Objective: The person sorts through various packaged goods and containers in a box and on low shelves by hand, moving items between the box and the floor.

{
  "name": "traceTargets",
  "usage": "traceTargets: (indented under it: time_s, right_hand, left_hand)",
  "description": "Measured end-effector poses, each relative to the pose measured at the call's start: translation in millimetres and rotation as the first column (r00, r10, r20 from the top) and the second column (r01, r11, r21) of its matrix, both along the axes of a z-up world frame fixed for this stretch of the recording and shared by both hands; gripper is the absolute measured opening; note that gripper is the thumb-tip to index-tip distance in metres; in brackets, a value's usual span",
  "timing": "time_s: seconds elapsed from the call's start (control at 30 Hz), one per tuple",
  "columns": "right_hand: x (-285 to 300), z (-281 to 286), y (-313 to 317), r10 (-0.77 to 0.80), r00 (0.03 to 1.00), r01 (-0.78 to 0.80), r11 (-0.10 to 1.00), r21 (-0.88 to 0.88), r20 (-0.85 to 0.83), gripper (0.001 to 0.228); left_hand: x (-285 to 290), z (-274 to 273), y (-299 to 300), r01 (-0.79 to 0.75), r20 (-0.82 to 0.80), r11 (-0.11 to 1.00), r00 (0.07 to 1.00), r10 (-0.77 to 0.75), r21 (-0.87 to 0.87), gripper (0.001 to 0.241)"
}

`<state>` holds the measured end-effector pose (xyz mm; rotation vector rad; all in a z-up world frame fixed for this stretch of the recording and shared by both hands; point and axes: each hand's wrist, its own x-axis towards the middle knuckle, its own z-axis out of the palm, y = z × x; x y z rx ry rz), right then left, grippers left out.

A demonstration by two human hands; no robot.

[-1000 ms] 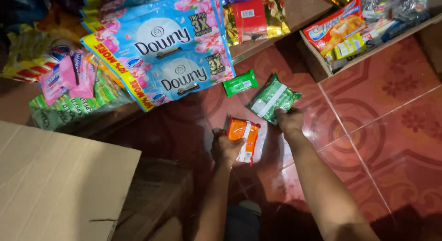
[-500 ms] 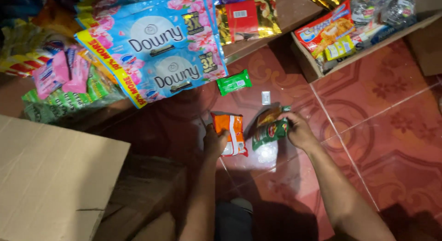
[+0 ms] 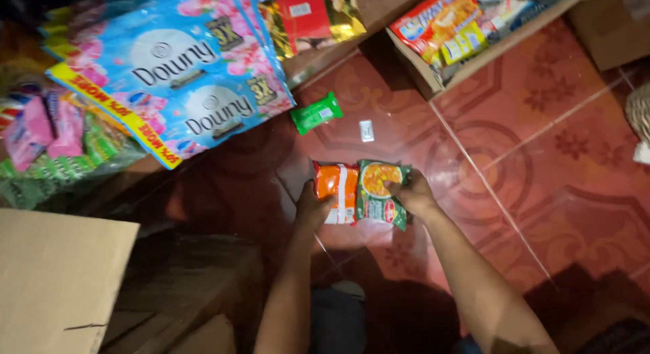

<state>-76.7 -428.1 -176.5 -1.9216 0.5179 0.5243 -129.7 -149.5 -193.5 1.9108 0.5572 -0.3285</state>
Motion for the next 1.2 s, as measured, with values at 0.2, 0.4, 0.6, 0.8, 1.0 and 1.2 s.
traceTargets:
  time_s: [0.2,0.4,0.6,0.8,1.0,1.2]
  right_hand:
    - [-7.3,-5.4,-2.7,-0.006,0.998,-0.003,0.989,0.149,0.06,0.041]
    - [9.5,32.0,-10.6,0.011,0.995,-0.032,0.977,0.212,0.102,0.029]
    - [65.3,119.6,2.0,-0.177,0.98,0.106,0.85,0.516,0.091,0.03]
    - [135.7,195.0,37.7,-0.302,0.951,0.169,0.687,0.706,0.066,0.037]
    - [194.6,198.7,56.6,-0.374,0.923,0.112,0.495,0.861,0.095,0.035]
    - [212.0,187.3,51.1,-0.368,0.924,0.075,0.436,0.897,0.102,0.039]
  left_hand:
    - [-5.1,-13.0,3.0,0.004,0.109,0.997,0.994,0.005,-0.078,0.051]
    - [15.0,31.0,17.4,0.015,0.18,0.99,0.984,0.011,-0.142,0.037]
    - [58.4,103.8,16.5,-0.034,0.286,0.803,0.925,0.251,-0.595,0.043]
    - [106.4,181.3,10.8,-0.047,0.505,0.77,0.729,0.463,-0.637,0.057]
    - [184.9,267.6,31.4,-0.24,0.858,0.962,0.513,0.011,0.132,0.053]
    - [231.8,310.0,25.0,-0.384,0.807,0.793,0.55,-0.215,0.473,0.044]
